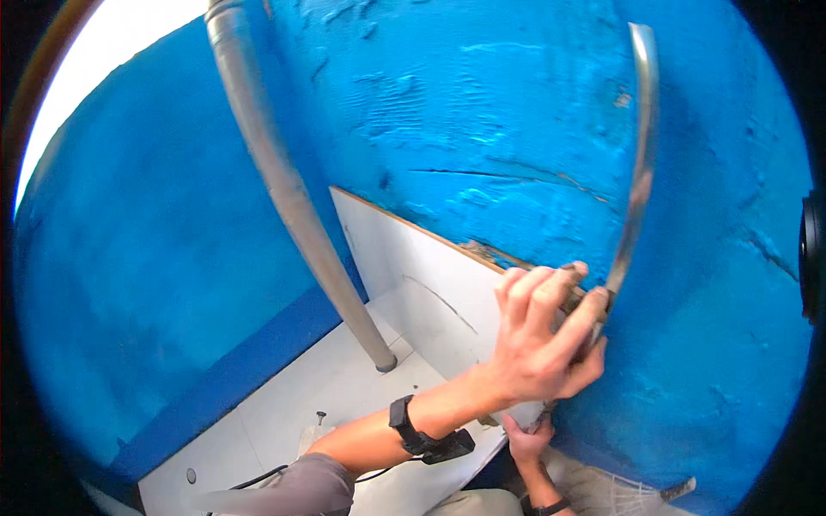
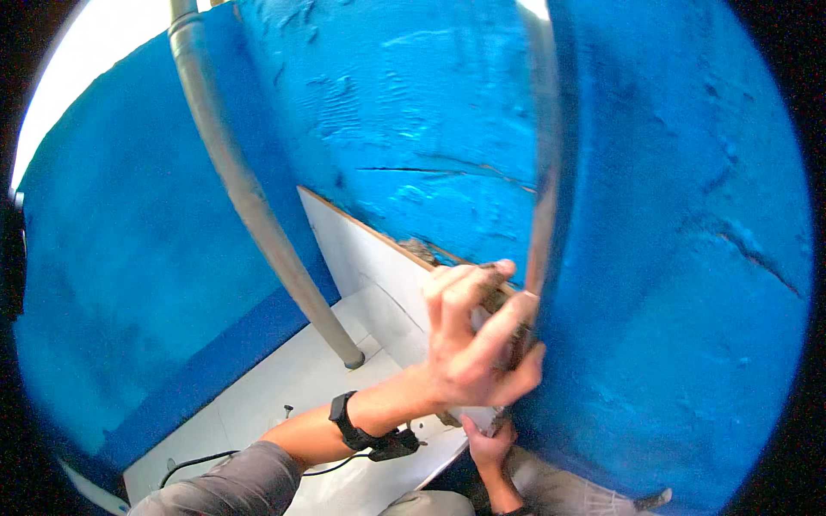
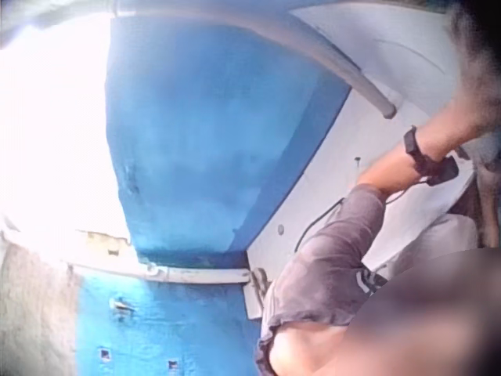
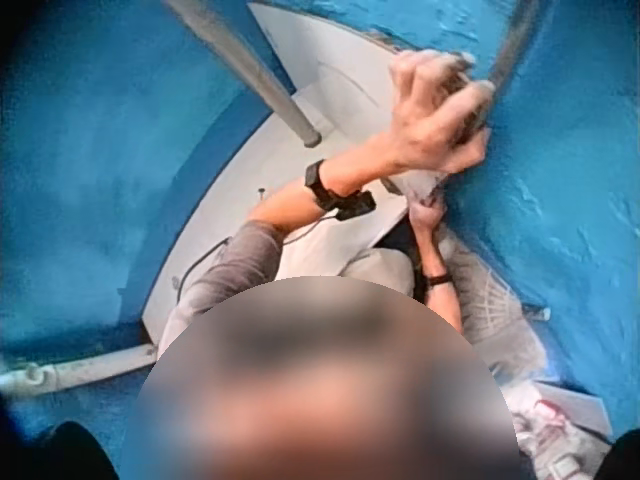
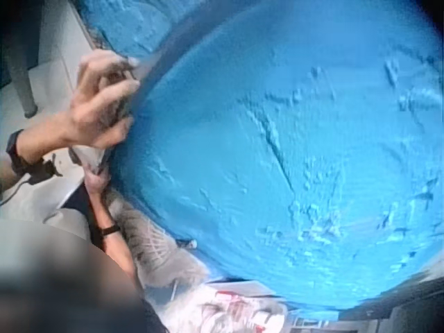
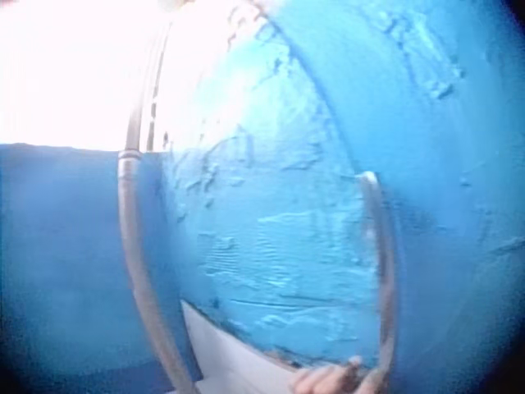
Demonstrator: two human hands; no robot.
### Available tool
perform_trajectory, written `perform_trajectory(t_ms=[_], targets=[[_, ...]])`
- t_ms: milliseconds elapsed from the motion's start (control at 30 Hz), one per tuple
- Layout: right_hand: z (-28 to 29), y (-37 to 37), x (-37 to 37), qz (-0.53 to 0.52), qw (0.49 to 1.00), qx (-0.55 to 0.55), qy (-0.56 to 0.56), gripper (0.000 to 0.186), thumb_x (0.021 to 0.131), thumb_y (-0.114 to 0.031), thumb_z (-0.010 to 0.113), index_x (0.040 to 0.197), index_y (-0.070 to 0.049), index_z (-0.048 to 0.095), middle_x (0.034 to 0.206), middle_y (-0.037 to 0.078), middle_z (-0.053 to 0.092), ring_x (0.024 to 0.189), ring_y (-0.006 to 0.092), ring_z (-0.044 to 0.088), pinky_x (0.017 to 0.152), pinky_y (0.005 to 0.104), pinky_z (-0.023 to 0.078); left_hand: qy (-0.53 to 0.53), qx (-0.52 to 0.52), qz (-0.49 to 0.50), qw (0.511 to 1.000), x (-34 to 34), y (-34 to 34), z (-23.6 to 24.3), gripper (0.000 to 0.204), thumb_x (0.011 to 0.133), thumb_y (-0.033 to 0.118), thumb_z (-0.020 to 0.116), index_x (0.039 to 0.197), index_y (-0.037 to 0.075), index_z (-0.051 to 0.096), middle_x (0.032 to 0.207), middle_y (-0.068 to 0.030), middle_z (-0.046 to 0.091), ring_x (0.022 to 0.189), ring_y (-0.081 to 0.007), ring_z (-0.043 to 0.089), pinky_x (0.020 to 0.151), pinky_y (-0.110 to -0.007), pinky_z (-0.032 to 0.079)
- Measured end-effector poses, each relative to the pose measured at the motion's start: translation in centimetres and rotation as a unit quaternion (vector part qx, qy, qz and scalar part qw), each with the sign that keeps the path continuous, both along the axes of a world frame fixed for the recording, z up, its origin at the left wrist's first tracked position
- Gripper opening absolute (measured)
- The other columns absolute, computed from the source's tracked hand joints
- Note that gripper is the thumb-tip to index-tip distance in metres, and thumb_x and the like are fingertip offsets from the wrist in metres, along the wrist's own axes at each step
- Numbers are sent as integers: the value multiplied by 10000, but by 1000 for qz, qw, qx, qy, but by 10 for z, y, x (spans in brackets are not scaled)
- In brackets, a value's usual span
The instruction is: Applying adhesive to a tile and installing it onto a wall around a pipe.
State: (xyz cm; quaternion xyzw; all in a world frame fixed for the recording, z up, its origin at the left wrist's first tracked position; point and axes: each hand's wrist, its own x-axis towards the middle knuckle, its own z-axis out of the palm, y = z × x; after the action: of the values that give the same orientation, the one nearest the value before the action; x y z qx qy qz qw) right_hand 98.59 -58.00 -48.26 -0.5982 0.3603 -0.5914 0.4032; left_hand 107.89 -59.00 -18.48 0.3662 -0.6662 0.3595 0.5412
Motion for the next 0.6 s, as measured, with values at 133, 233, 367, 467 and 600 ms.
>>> perform_trajectory(t_ms=[133, 233, 367, 467, 600], targets=[[-25, -8, -4, 5, 999, -22, 48, 572, 630, -154, 927, 1100, 10, 645, 1014, 115, 723, 884, 215, 691, 827, 368, 544, 13, 18, -8, 1000, 23, 15, -18, 720, 712, 327, 802, 1319, 34, 550, 1430, -260, 425, 1306, -460, 421, 1067, -543, 351], [6, -4, -3, 14, 998, -17, 54, 519, 661, -160, 900, 1090, 2, 657, 975, 135, 735, 879, 277, 711, 816, 400, 544, 129, 52, 38, 990, 65, 36, -84, 793, 761, 316, 793, 1395, -7, 443, 1452, -258, 390, 1325, -470, 407, 1096, -553, 331], [38, 0, -26, -8, 966, -40, 254, 580, 653, -250, 893, 1119, 2, 656, 1131, 247, 667, 1038, 428, 634, 891, 500, 497, 336, 354, 107, 866, 124, 79, -200, 841, 836, 339, 766, 1432, -87, 353, 1450, -306, 371, 1352, -444, 383, 1147, -495, 316], [66, 7, -36, -4, 919, -28, 394, 597, 677, -277, 877, 1142, 19, 648, 1217, 260, 625, 1110, 446, 579, 935, 534, 447, 456, 451, 131, 756, 167, 83, -261, 955, 821, 403, 790, 1449, -126, 304, 1458, -305, 372, 1363, -407, 391, 1161, -459, 311], [51, -4, -42, 101, 932, -40, 345, 516, 694, -196, 857, 1102, 41, 650, 1072, 253, 679, 1006, 445, 628, 896, 494, 481, 468, 408, 94, 778, 207, 64, -279, 1093, 772, 454, 831, 1479, -142, 248, 1491, -305, 349, 1409, -399, 353, 1188, -445, 288]])
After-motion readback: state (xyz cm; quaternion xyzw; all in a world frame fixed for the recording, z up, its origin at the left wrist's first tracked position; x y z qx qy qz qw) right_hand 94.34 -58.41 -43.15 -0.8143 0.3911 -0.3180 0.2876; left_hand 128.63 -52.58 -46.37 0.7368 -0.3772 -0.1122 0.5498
